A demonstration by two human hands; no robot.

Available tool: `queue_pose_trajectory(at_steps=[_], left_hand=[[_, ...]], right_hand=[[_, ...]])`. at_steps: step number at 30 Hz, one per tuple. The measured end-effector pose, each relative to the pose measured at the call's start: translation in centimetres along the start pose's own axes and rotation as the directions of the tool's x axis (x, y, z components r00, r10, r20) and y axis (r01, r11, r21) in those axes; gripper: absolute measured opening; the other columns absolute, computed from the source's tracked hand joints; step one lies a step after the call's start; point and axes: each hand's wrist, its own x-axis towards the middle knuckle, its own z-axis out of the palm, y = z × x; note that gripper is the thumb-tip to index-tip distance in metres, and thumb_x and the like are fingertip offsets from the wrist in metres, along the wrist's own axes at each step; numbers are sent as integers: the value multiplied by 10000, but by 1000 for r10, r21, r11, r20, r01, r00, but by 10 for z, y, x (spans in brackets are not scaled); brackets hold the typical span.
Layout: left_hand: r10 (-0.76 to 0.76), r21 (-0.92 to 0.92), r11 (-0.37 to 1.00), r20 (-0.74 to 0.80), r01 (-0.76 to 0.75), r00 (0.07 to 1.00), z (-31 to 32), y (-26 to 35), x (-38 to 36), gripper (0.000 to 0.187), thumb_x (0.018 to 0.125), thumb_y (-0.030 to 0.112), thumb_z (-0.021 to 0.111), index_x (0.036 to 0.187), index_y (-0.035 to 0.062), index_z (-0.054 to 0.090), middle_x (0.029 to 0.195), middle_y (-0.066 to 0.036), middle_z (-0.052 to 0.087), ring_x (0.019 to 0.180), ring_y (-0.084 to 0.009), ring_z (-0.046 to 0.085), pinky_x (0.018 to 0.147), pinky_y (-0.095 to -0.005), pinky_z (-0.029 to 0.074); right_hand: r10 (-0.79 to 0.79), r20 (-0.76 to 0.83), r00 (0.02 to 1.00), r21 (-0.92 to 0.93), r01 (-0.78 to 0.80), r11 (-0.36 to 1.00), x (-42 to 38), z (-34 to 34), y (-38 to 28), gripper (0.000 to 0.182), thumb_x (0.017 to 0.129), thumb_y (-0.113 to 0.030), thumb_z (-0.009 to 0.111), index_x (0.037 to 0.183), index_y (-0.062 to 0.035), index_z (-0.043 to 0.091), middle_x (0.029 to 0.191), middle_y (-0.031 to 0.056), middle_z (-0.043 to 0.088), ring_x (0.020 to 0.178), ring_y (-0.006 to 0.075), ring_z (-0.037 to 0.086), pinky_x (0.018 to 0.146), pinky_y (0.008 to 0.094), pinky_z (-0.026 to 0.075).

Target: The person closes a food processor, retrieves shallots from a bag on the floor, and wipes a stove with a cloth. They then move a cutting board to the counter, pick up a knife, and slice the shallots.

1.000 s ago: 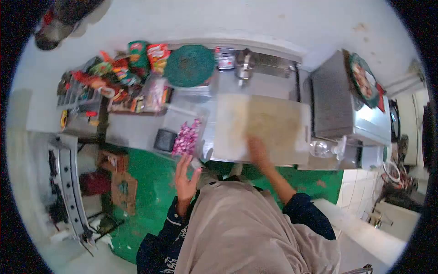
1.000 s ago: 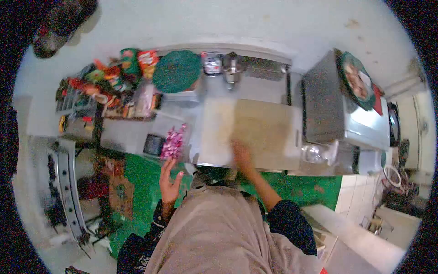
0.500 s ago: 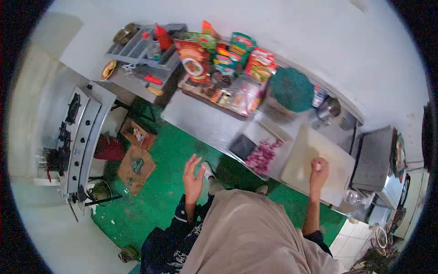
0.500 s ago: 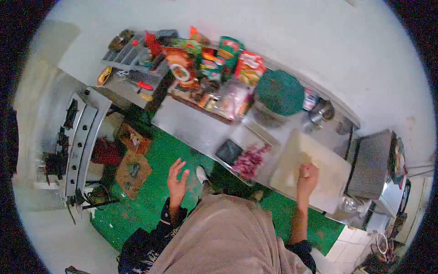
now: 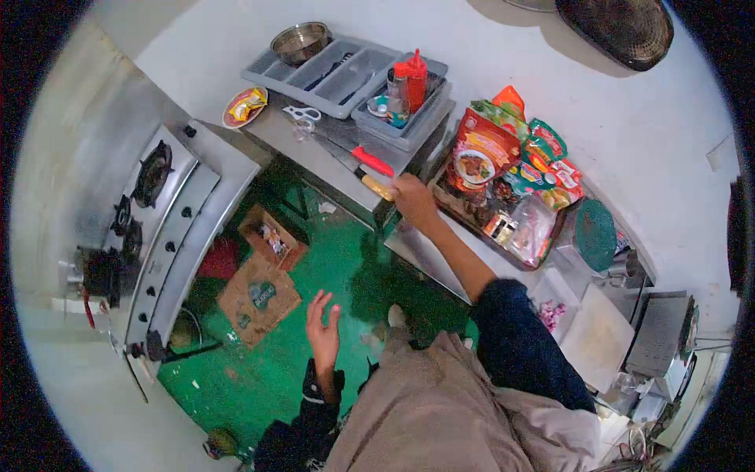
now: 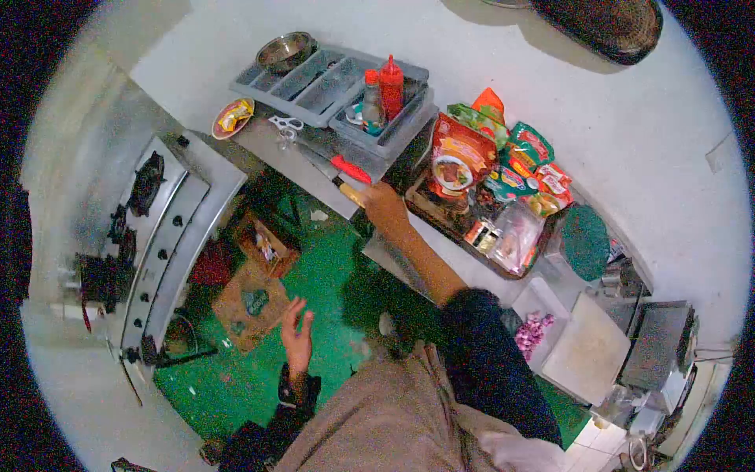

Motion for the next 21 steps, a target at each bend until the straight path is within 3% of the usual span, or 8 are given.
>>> queue_pose_trajectory(at_steps=[4, 7, 10, 12, 14, 17, 18, 21], left_hand=[[-102, -92, 991, -68, 96, 992, -24, -42, -7, 281, 907, 182, 604, 1153, 45, 606, 1296, -159, 525, 1162, -292, 513, 952, -388, 422], [-183, -88, 980, -46, 179, 982, -33, -68, -19, 274, 915, 167, 592, 1155, 35, 595, 1291, -166, 525, 1154, -294, 517, 935, -391, 435], [-189, -78, 979, -1, 189, 982, -32, -90, -25, 270, 921, 148, 579, 1156, 17, 588, 1285, -176, 524, 1143, -295, 522, 922, -390, 443], [-165, -57, 984, 41, 167, 985, -29, -90, -19, 269, 924, 142, 573, 1156, 7, 586, 1282, -181, 524, 1136, -291, 526, 919, -386, 446], [-137, 0, 990, 115, 138, 984, -23, -77, -6, 269, 927, 142, 568, 1155, 2, 587, 1280, -184, 524, 1133, -285, 528, 921, -381, 445], [5, -184, 982, 188, 30, 982, 6, -115, 17, 271, 925, 157, 577, 1153, 13, 595, 1266, -180, 536, 1143, -278, 524, 932, -374, 443], [34, -164, 987, 229, 4, 973, 12, -93, 22, 271, 923, 162, 581, 1151, 17, 598, 1261, -175, 542, 1146, -279, 523, 936, -375, 440], [144, -145, 984, 337, -100, 930, 49, -4, 45, 273, 916, 171, 593, 1148, 28, 605, 1243, -159, 561, 1148, -282, 526, 942, -376, 437]], right_hand=[[6, 77, 997, -151, 6, 988, 70, 59, 18, 398, 760, -308, 696, 1022, -38, 568, 949, 190, 594, 962, 359, 584, 829, 452, 490], [-63, -2, 998, -249, 60, 967, 73, 65, 20, 537, 699, -380, 740, 1067, -44, 541, 999, 194, 574, 958, 361, 588, 780, 464, 512], [142, 112, 983, -213, -116, 970, 70, 45, 5, 635, 730, -409, 719, 1186, -25, 501, 1127, 234, 505, 978, 400, 583, 773, 495, 521], [225, 84, 971, -198, -205, 959, 50, 20, -6, 604, 746, -384, 705, 1180, -20, 496, 1131, 246, 494, 987, 402, 584, 770, 501, 522], [305, 28, 952, -265, -287, 921, 9, -1, -19, 507, 791, -317, 656, 1161, -14, 487, 1116, 252, 494, 978, 399, 590, 747, 509, 525], [449, 1, 893, -49, -449, 892, -99, -34, -30, 456, 807, -274, 628, 1159, -20, 489, 1127, 228, 513, 932, 383, 596, 738, 482, 523], [495, 17, 869, 22, -495, 869, -139, -48, -36, 451, 809, -270, 627, 1160, -21, 494, 1122, 214, 527, 919, 371, 597, 747, 468, 520], [538, -164, 827, 147, -519, 842, -262, -88, -56, 336, 843, -280, 631, 1063, -34, 568, 986, 172, 582, 852, 349, 593, 751, 411, 494]])
